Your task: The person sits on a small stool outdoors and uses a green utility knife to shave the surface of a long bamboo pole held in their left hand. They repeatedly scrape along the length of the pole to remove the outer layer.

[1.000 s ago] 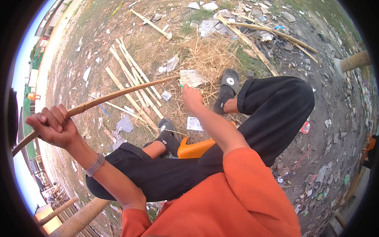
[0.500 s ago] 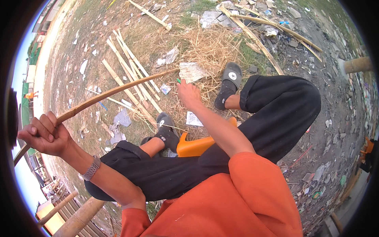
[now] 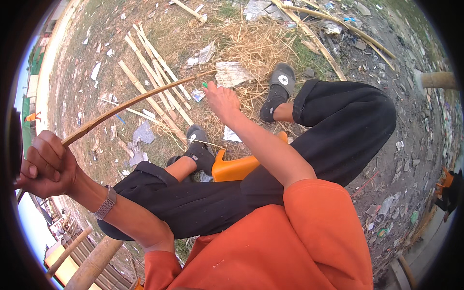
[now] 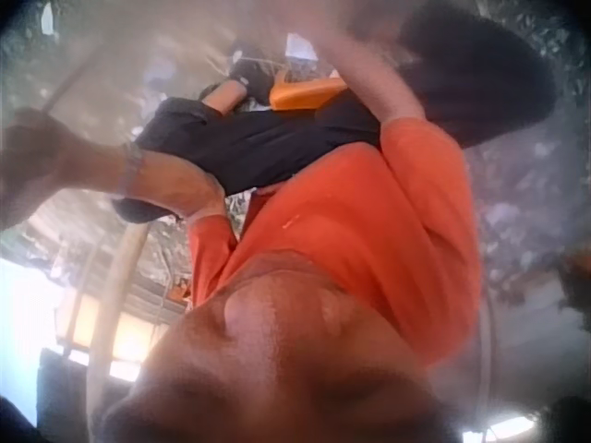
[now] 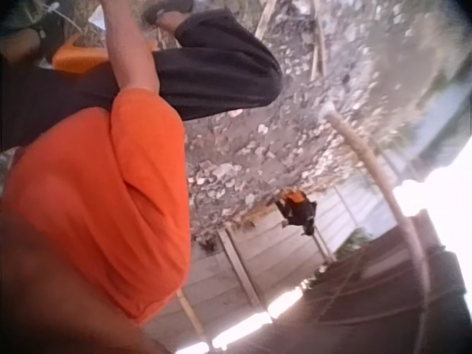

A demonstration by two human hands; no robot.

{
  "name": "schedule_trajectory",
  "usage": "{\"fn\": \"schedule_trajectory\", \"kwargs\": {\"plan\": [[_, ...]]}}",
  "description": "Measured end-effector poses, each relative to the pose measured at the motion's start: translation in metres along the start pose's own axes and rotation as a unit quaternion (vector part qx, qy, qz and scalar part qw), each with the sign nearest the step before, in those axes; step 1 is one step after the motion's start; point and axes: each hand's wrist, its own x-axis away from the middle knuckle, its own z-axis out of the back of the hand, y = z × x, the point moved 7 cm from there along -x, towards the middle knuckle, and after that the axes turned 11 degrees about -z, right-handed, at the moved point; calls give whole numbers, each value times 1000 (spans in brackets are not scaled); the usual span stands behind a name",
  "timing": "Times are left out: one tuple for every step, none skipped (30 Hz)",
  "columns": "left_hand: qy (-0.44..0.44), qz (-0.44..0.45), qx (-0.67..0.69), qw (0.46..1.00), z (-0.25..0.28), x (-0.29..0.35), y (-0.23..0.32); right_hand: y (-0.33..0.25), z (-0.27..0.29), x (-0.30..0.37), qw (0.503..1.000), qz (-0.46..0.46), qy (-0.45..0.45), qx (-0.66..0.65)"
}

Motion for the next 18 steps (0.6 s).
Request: {"fn": "schedule_trajectory", "kwargs": {"plan": [[-3,-2,-2,1000,-1,2,0,2,-1,-3,1000,13,-7,9],[-6,-2,-9,1000,-6,0,-1,6,-4,-8,999,12,7,41],[-8,-2,-15,1000,-12,-3,-2,39,-20,-24,995,-39,-17,95],[-17,-4,-21,1000,-21,-8,-3,89,-38,-44,985,-92,-37,144],[-38,3,-5,999,-26,-15,-7,117,-50,-56,970,-152,-56,182],[-47,13,0,999,-24,-15,-8,101,-46,-53,980,-134,-40,138],[-39,19,-6,999,-21,-9,-7,82,-28,-43,989,-101,-28,108],[60,-1,-19,998,4,2,-2,69,-14,-26,994,-75,-20,76],[83,4,-32,996,20,6,-1,65,-7,-15,996,-88,-12,32],[105,3,-48,993,35,7,1,56,0,-14,995,-96,2,-13],[126,7,-68,990,43,8,5,46,3,-12,993,-103,11,-62],[143,8,-78,987,48,10,7,34,6,-13,991,-79,4,-106],[137,8,-71,988,47,11,7,22,8,-13,991,-70,-21,-110],[132,9,-66,989,47,11,6,9,11,-12,990,-60,-48,-115],[127,11,-61,990,46,12,7,-2,11,-11,989,-49,-75,-119],[111,16,-52,992,46,13,6,-8,13,-10,990,-46,-69,-110],[98,11,-44,994,44,14,8,-12,13,-10,993,-32,-58,-99],[84,6,-35,996,41,14,9,-15,13,-10,995,-18,-47,-88]]}}
